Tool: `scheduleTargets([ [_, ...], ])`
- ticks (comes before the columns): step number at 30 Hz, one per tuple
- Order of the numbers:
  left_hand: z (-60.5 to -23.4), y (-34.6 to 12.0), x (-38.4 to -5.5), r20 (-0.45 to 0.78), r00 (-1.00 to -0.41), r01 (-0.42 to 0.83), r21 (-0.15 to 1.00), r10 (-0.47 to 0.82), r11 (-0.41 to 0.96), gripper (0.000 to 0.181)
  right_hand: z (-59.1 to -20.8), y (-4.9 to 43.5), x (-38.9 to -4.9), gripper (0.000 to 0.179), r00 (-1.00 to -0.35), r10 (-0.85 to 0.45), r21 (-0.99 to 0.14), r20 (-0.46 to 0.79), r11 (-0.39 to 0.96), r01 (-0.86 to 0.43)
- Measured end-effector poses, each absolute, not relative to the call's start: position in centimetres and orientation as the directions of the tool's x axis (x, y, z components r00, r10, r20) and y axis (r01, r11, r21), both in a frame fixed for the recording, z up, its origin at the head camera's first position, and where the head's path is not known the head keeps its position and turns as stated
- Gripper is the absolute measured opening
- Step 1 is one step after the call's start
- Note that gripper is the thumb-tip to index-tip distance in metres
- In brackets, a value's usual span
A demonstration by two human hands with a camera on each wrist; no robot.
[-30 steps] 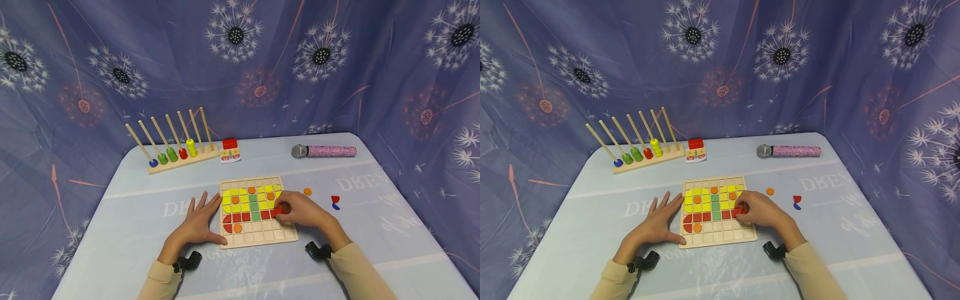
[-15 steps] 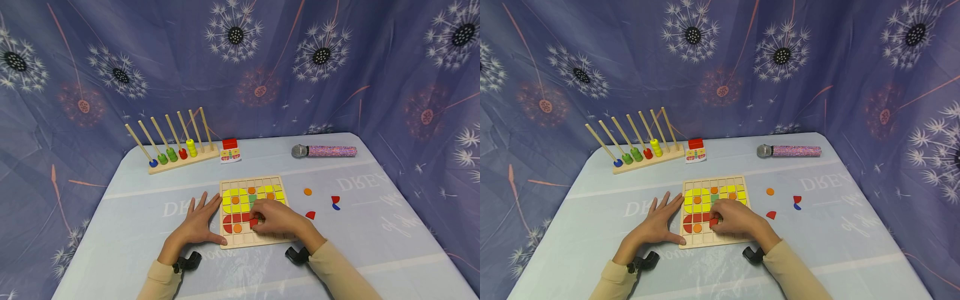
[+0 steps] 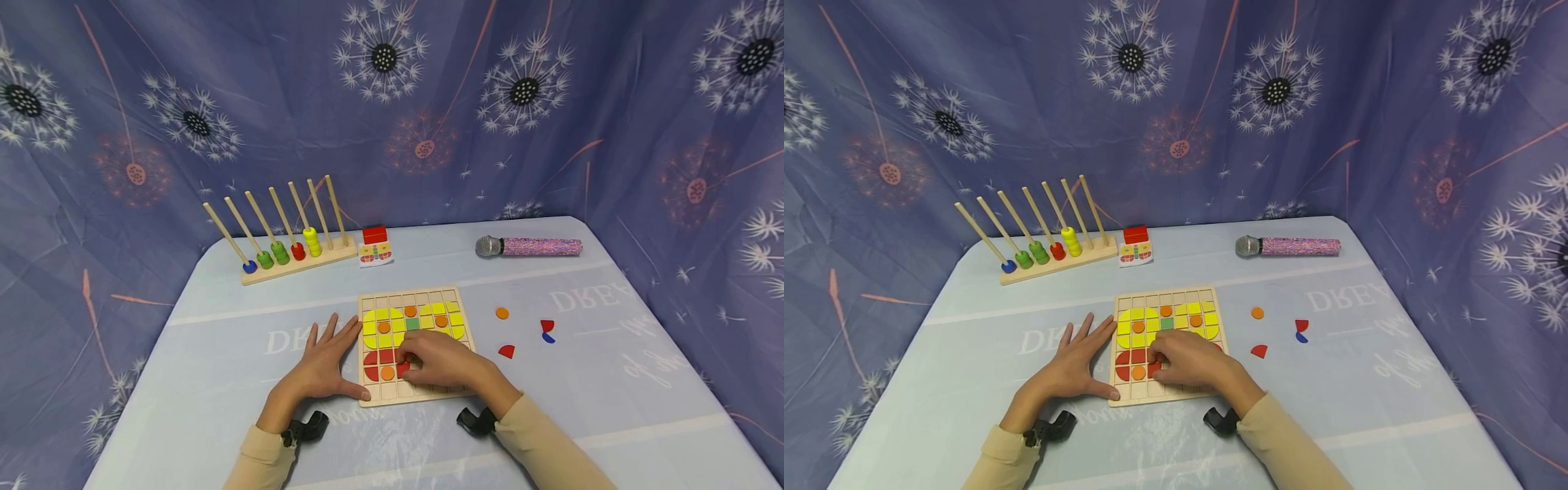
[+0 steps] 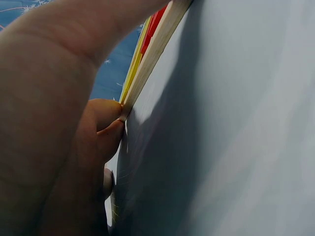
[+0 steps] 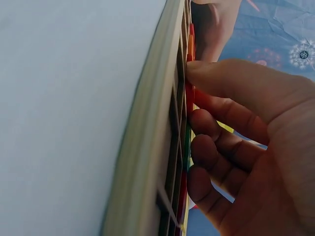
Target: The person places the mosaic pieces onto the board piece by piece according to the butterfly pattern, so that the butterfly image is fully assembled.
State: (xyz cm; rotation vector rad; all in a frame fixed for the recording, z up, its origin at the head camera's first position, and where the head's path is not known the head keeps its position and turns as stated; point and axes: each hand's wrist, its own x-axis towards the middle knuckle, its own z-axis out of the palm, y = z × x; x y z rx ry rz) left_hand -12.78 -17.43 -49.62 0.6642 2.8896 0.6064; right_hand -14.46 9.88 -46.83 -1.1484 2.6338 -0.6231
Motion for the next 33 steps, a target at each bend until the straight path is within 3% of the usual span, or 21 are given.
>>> scheduleTargets([
  [23, -49.7, -17.4, -12.8, -0.025, -0.894, 0.398, 0.409, 0.446, 0.821, 0.13, -46.7, 9.7, -14.3, 0.014, -0.675, -0.738, -0.453, -0.022, 0.609, -0.651],
  [33, -49.9, -17.4, -12.9, -0.034, -0.899, 0.386, 0.413, 0.437, 0.825, 0.131, -46.5, 13.3, -15.0, 0.012, -0.753, -0.657, -0.528, 0.026, 0.631, -0.569],
])
